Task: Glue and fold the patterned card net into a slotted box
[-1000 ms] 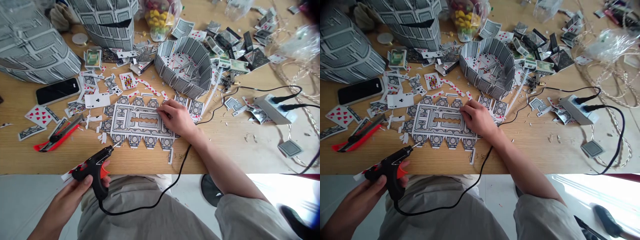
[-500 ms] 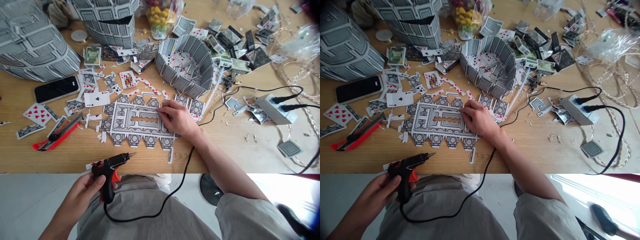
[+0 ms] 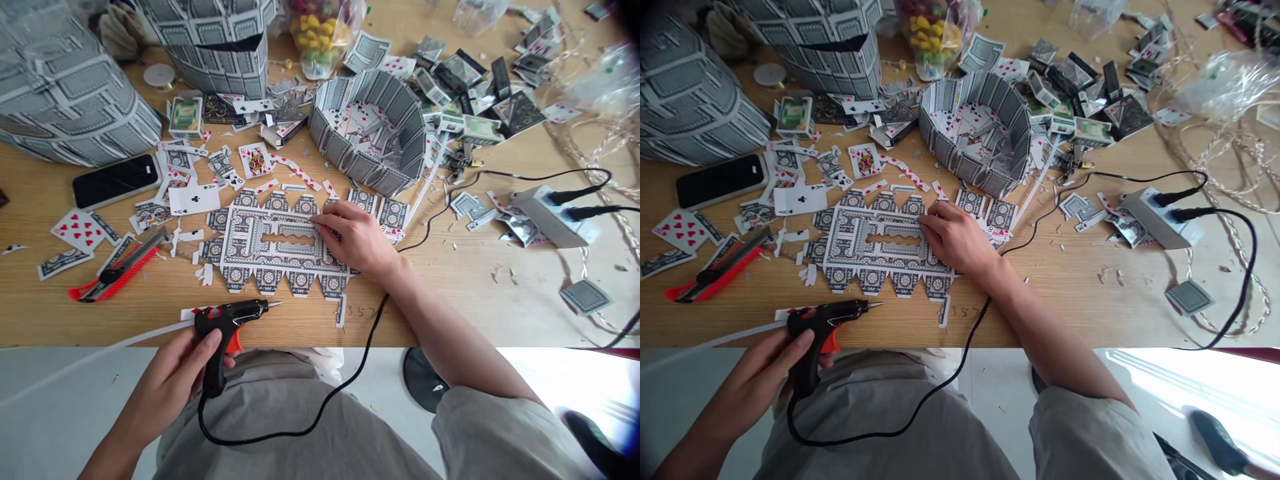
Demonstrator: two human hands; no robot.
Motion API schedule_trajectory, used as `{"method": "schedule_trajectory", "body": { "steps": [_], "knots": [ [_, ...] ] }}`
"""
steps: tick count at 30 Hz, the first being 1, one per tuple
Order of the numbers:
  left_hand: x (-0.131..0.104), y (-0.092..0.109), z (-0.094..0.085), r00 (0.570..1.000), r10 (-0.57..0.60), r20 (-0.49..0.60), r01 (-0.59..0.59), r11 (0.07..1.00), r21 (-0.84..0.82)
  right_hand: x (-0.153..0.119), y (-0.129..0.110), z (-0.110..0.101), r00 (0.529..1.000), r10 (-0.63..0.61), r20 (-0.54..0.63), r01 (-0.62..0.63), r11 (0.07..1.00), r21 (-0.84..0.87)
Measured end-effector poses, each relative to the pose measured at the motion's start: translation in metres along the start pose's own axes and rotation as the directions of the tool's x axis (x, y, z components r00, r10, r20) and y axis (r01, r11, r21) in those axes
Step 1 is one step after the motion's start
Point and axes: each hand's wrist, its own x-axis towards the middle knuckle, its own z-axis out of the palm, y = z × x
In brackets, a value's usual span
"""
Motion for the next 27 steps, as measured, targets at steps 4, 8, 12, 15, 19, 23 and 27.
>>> {"method": "schedule_trajectory", "body": {
  "steps": [4, 8, 12, 15, 19, 23, 27],
  "knots": [
    [0.006, -0.003, -0.002, 0.998, 0.069, 0.002, -0.069, 0.993, -0.092, 0.001, -0.002, -0.002, 1.000, 0.024, -0.009, -0.024, 1.000, 0.015],
    [0.016, 0.001, -0.008, 0.988, 0.145, -0.059, -0.155, 0.959, -0.239, 0.006, -0.004, -0.004, 0.998, 0.063, 0.016, -0.064, 0.998, 0.030],
    [0.024, 0.010, -0.011, 0.976, 0.172, -0.137, -0.190, 0.973, -0.131, 0.010, -0.004, -0.005, 0.995, 0.097, 0.031, -0.098, 0.994, 0.052],
    [0.026, 0.010, -0.010, 0.971, 0.182, -0.155, -0.186, 0.983, -0.011, 0.011, -0.003, -0.002, 0.989, 0.146, 0.002, -0.146, 0.986, 0.079],
    [0.028, 0.002, -0.009, 0.971, 0.191, -0.143, -0.197, 0.980, -0.029, 0.008, -0.001, 0.002, 0.981, 0.190, -0.035, -0.186, 0.977, 0.101],
    [0.032, -0.005, -0.011, 0.972, 0.171, -0.161, -0.190, 0.976, -0.109, 0.005, 0.000, 0.003, 0.980, 0.188, -0.057, -0.181, 0.977, 0.113],
    [0.032, -0.005, -0.011, 0.973, 0.176, -0.147, -0.182, 0.983, -0.025, 0.004, -0.001, 0.002, 0.980, 0.196, -0.037, -0.191, 0.975, 0.115]
  ]
}}
